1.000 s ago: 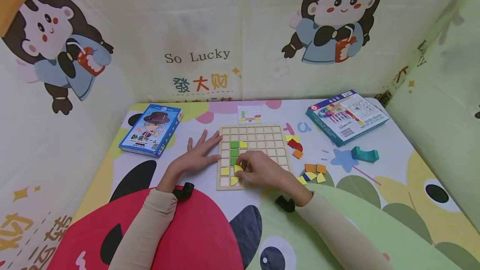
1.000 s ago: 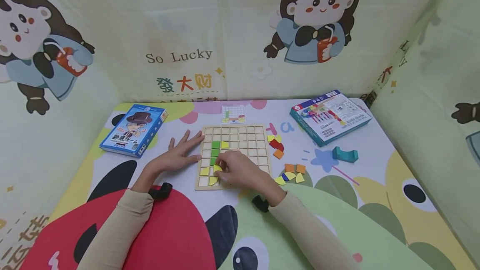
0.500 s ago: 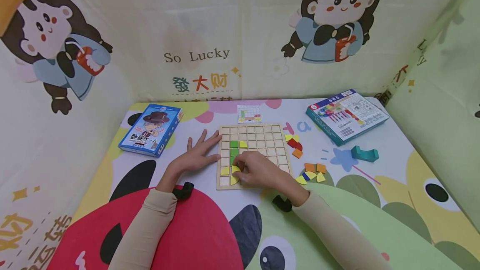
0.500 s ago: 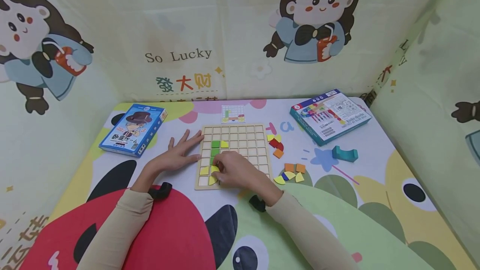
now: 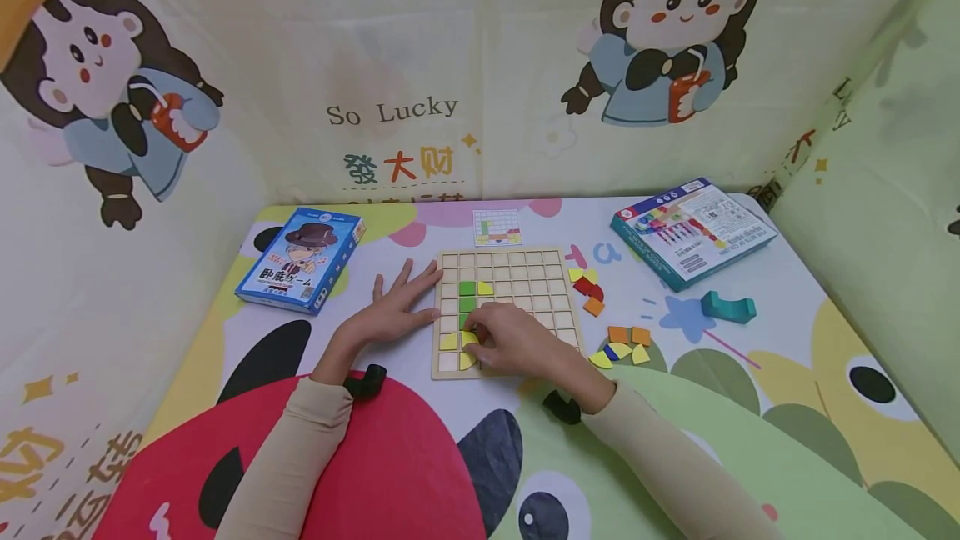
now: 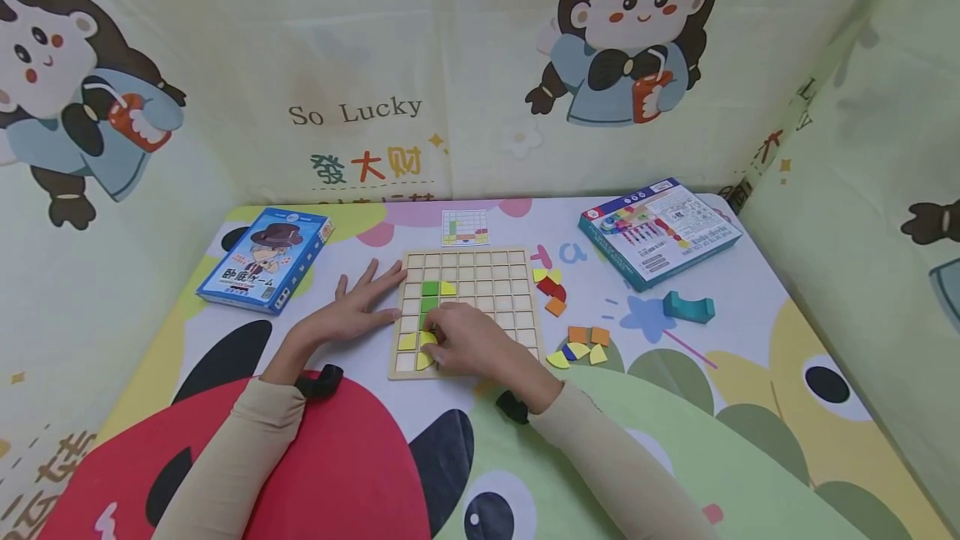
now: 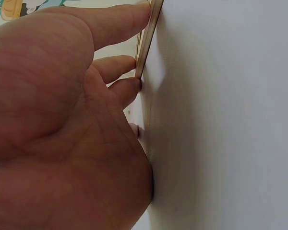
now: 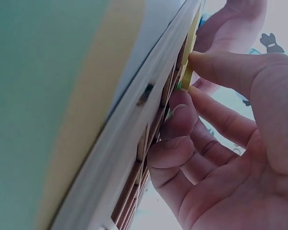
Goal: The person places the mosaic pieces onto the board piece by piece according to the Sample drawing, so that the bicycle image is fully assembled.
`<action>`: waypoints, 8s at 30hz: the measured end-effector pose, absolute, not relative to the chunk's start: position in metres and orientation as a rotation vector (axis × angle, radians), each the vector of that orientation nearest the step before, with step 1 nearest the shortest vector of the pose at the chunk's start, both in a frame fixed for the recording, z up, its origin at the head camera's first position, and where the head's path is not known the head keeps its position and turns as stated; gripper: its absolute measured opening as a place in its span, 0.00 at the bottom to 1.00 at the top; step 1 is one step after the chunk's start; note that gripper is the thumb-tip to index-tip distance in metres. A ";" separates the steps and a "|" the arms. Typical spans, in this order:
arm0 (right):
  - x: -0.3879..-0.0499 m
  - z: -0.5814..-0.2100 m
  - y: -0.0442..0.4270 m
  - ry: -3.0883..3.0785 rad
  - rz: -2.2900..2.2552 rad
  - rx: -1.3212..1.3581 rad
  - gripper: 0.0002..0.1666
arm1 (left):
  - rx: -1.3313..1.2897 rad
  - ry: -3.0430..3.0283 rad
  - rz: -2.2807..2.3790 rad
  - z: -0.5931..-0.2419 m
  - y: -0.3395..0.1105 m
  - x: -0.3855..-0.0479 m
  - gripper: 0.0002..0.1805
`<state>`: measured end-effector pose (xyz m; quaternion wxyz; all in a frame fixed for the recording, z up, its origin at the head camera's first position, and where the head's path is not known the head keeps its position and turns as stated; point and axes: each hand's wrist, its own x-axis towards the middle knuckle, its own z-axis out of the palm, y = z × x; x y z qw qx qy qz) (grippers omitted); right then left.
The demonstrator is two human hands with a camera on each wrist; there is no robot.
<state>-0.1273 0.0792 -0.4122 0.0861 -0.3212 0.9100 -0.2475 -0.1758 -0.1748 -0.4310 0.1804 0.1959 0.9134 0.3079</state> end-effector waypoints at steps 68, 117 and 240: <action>-0.102 -0.398 0.212 2.878 -0.833 -0.669 0.13 | 0.581 2.598 0.876 -0.432 -0.175 -0.176 0.44; -0.078 -0.405 0.261 2.808 -0.641 -0.740 0.17 | 0.550 2.589 0.868 -0.433 -0.175 -0.176 0.44; -0.121 -0.410 0.078 2.507 -0.872 -1.113 0.13 | 0.559 2.598 0.879 -0.429 -0.175 -0.173 0.43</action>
